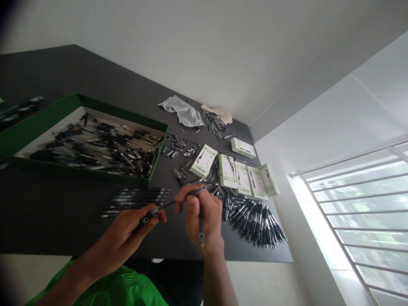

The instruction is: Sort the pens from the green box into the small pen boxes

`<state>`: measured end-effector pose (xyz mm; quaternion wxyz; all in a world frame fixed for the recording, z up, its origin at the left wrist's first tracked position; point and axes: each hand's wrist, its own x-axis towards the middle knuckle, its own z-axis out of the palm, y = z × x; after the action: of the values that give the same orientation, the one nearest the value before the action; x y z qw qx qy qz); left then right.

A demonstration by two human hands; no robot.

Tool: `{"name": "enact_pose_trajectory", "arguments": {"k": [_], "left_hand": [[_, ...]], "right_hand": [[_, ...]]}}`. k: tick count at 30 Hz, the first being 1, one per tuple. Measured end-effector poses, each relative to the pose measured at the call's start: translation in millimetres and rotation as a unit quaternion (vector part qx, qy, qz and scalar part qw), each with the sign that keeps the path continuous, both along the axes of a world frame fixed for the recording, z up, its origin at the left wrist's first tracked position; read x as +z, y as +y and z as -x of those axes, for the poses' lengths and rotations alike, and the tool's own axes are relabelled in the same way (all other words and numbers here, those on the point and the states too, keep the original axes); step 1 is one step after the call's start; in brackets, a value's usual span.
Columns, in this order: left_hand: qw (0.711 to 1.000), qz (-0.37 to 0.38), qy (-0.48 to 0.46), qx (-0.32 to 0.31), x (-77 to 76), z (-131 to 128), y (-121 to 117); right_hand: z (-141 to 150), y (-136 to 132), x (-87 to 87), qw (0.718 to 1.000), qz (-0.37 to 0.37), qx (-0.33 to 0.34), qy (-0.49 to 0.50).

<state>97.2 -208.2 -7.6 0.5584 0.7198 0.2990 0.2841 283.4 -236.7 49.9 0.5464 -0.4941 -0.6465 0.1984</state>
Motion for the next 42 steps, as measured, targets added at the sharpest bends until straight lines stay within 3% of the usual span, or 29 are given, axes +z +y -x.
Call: {"name": "enact_pose_trajectory", "arguments": {"k": [2,4,6,8,11,20,32,37,42], "left_hand": [[1.0,0.006,0.002,0.006,-0.1,-2,0],[1.0,0.007,0.006,0.03,1.0,-5,-1],[0.998,0.004,0.011,0.059,2.5,-8,-1],[0.997,-0.001,0.014,0.08,3.3,-11,0],[0.996,-0.005,0.013,0.09,1.2,-14,1],[0.998,-0.02,0.004,0.065,-1.3,-15,-6],[0.997,-0.039,0.026,0.064,-1.3,-16,-9],[0.997,-0.047,0.02,0.056,0.5,-13,-10],[0.992,-0.02,0.034,0.124,6.1,-1,-14]], "right_hand": [[1,-3,11.2,0.992,0.101,0.034,-0.065],[5,-5,16.6,0.987,0.151,0.028,-0.042],[12,-4,15.4,0.991,0.106,-0.017,0.077],[19,-2,10.9,0.974,0.012,-0.064,0.216],[28,3,5.6,0.949,-0.084,-0.096,0.287],[46,-2,-4.5,0.985,-0.025,-0.114,0.129],[46,-10,-4.1,0.99,0.071,-0.12,0.033],[39,-17,-1.3,0.987,0.13,-0.042,-0.089],[20,-20,-1.0,0.994,0.081,-0.069,-0.018]]}}
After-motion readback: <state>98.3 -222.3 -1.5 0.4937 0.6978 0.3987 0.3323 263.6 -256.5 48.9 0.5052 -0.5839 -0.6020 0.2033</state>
